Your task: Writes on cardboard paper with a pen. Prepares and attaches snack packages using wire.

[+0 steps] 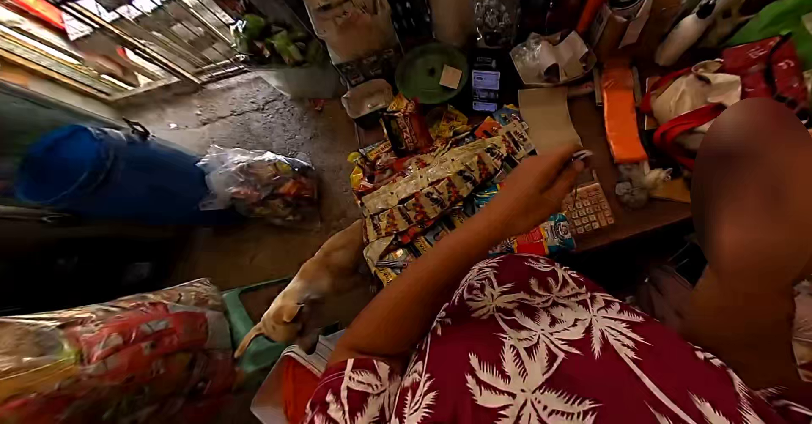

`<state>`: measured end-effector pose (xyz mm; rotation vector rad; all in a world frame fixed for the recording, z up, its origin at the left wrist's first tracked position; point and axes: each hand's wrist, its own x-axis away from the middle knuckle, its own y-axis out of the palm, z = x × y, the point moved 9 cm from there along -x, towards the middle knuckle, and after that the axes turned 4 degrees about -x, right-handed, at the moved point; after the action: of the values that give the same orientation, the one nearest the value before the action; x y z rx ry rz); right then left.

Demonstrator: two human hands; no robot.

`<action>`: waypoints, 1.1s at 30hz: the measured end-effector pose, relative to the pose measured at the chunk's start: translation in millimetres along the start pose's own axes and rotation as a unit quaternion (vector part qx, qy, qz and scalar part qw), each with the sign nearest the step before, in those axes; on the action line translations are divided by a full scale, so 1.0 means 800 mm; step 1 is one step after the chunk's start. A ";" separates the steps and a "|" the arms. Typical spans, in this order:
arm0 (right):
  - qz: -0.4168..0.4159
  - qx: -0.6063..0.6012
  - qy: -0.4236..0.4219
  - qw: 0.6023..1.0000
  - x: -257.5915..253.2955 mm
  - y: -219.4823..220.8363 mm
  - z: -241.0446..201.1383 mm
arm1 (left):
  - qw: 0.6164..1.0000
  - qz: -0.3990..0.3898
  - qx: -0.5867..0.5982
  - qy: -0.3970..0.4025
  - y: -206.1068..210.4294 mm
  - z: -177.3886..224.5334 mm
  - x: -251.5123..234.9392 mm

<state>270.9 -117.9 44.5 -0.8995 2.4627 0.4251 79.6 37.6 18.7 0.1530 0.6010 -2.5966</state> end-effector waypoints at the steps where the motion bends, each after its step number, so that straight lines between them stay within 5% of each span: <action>1: 0.020 0.007 0.003 1.000 -0.001 -0.012 0.002 | 1.000 0.018 0.014 -0.012 -0.008 0.000 -0.006; 10: 0.062 0.037 0.026 0.997 0.015 -0.067 0.014 | 0.968 0.165 0.190 -0.005 -0.087 0.027 -0.093; 17: 0.108 0.070 0.021 0.991 0.009 -0.106 0.017 | 0.880 0.306 0.362 -0.016 -0.116 -0.007 -0.152; 21: 0.112 0.073 0.043 0.990 0.008 -0.107 0.034 | 0.832 0.333 0.437 -0.078 -0.087 -0.058 -0.166; 27: 0.056 0.088 0.030 0.994 0.004 -0.081 0.047 | 0.869 0.255 0.393 -0.159 0.000 -0.112 -0.172; 33: -0.005 0.080 0.031 0.996 0.000 -0.056 0.067 | 0.902 0.239 0.280 -0.226 0.006 -0.183 -0.138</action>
<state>318.2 -127.3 -5.5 -0.8689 2.5057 0.1956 179.8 144.8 -91.8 -0.1119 -0.3261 -2.1333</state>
